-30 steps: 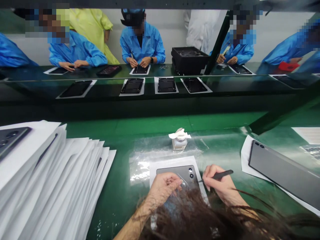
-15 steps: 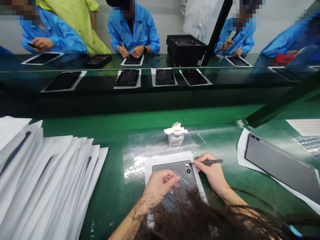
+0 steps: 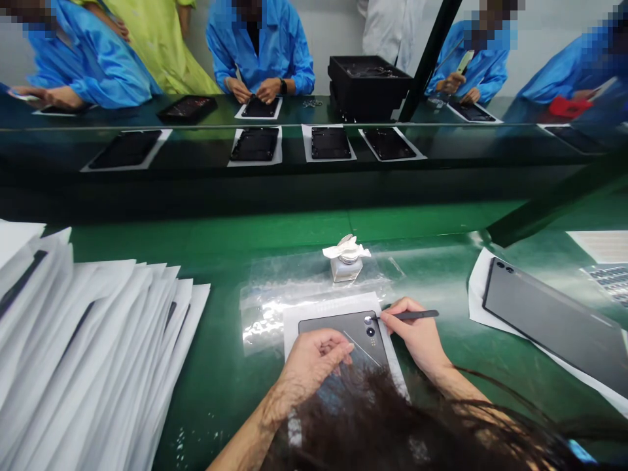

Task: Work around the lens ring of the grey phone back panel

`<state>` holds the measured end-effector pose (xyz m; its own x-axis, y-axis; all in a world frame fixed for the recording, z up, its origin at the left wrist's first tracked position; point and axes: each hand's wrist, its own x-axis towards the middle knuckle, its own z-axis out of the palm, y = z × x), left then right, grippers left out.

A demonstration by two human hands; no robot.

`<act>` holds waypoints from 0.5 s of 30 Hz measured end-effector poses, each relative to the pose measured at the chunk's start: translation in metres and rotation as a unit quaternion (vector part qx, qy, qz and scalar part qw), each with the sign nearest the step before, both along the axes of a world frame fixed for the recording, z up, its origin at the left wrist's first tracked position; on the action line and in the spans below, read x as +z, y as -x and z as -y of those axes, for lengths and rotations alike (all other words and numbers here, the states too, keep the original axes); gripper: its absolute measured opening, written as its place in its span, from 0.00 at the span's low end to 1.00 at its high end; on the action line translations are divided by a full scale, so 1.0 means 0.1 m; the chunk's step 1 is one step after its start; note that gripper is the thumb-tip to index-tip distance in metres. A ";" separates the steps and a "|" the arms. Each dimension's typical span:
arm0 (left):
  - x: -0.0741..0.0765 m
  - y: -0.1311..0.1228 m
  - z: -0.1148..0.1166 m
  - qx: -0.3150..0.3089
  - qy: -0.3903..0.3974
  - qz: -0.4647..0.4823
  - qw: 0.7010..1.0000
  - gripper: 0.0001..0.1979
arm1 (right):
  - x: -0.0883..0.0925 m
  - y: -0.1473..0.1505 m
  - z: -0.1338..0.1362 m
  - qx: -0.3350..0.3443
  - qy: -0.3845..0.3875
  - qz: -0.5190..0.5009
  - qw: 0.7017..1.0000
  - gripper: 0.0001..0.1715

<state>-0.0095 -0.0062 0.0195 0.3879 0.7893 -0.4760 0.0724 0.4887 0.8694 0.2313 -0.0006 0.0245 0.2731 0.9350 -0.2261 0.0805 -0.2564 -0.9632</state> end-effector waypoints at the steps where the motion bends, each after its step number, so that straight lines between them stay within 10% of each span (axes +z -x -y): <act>1: 0.00 0.00 0.00 0.001 -0.001 0.000 1.000 0.17 | 0.00 0.00 0.00 -0.001 -0.001 0.004 1.000 0.26; 15: -0.01 0.00 0.01 0.004 -0.004 -0.004 1.000 0.16 | -0.05 0.00 0.00 -0.004 -0.004 0.026 1.000 0.27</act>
<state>-0.0092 -0.0077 0.0188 0.3783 0.7964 -0.4718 0.0754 0.4815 0.8732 0.2314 -0.0006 0.0198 0.2908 0.9348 -0.2039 0.1279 -0.2492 -0.9600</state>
